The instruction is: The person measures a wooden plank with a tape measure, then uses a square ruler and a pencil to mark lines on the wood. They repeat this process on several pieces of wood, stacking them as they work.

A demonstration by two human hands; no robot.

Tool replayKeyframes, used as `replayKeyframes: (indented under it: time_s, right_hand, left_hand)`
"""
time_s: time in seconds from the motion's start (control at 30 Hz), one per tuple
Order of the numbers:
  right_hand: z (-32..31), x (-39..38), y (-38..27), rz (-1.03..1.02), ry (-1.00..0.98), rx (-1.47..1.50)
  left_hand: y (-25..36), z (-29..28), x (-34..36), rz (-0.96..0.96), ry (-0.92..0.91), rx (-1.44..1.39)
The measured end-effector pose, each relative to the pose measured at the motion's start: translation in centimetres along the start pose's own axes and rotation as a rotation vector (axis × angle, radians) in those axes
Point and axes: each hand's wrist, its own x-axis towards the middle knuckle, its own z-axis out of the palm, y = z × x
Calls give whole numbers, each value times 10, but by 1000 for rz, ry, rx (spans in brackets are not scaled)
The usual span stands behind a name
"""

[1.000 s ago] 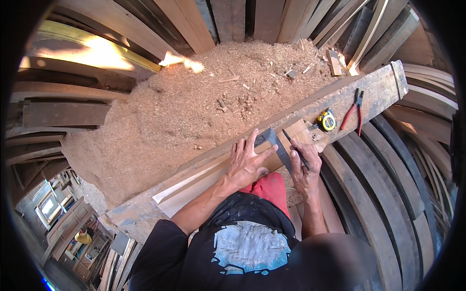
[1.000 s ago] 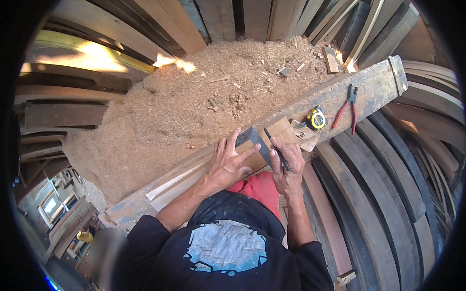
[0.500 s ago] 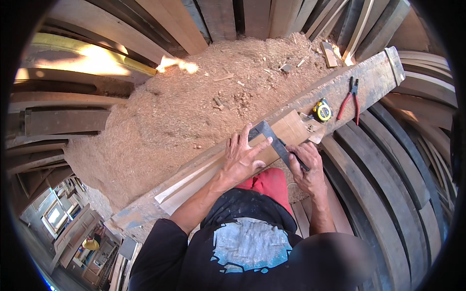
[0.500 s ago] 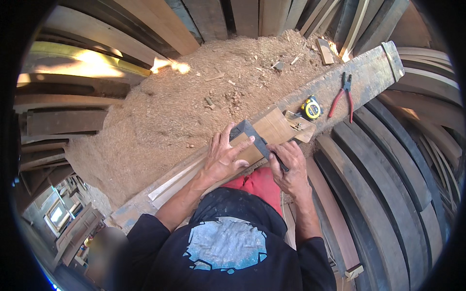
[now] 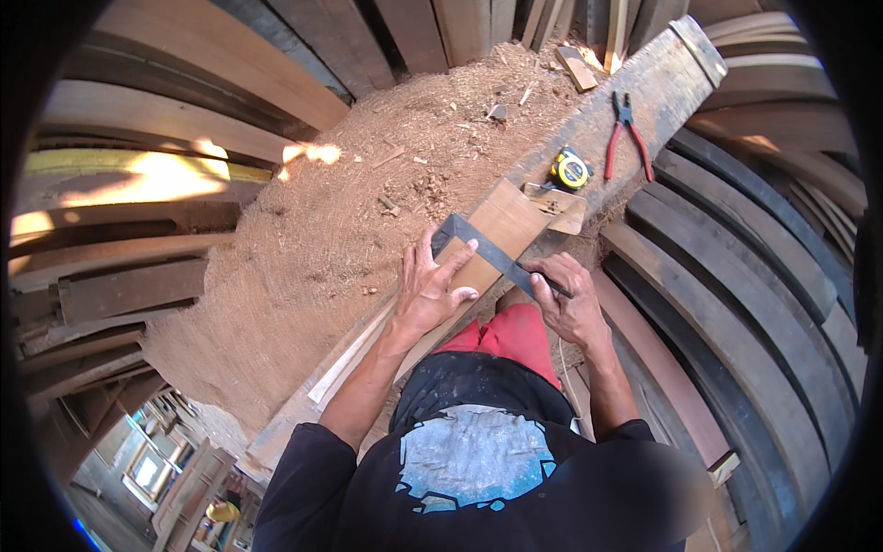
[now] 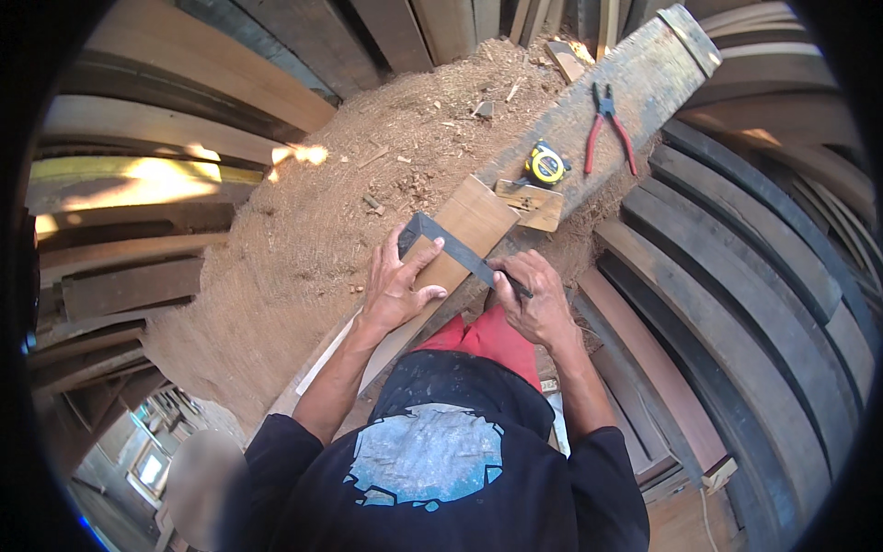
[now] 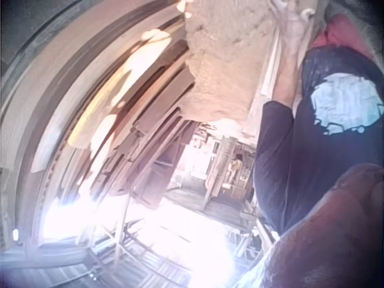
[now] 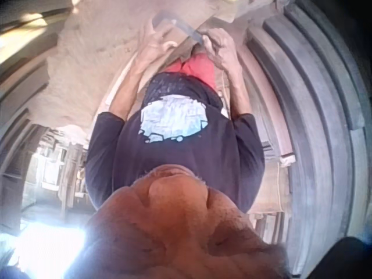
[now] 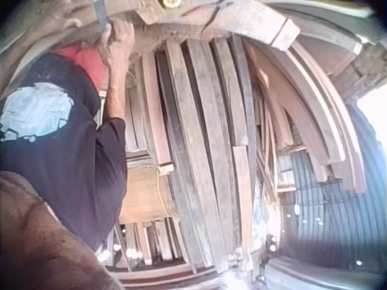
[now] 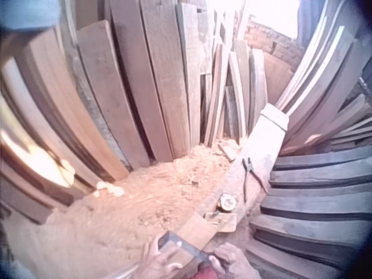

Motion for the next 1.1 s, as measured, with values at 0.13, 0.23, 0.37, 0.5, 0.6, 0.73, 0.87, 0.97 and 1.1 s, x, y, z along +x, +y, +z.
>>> replayKeyframes:
  time_s: [0.13,0.23,0.37,0.5,0.6,0.73,0.87,0.97,1.1]
  right_hand:
    - [-1,-15,20,-12,46,-32]
    - [-7,-25,16,17,115,61]
    - [0,-34,20,10,244,-4]
    - [9,-37,28,-6,315,-92]
    - [12,-37,31,54,238,71]
    - [22,-30,28,46,259,50]
    - [32,-16,14,19,219,4]
    - [47,-2,12,-41,179,-57]
    - [59,16,1,-84,122,-128]
  left_hand:
    - [-4,3,0,56,42,-2]
    - [-3,2,1,73,46,-1]
    - [-4,2,1,107,56,21]
    - [-12,7,-9,86,55,31]
    - [-13,6,-15,74,49,54]
    - [-17,6,-15,102,84,43]
    - [-17,8,-18,60,92,9]
    - [-16,6,-18,37,70,1]
    - [-15,4,-19,31,65,-19]
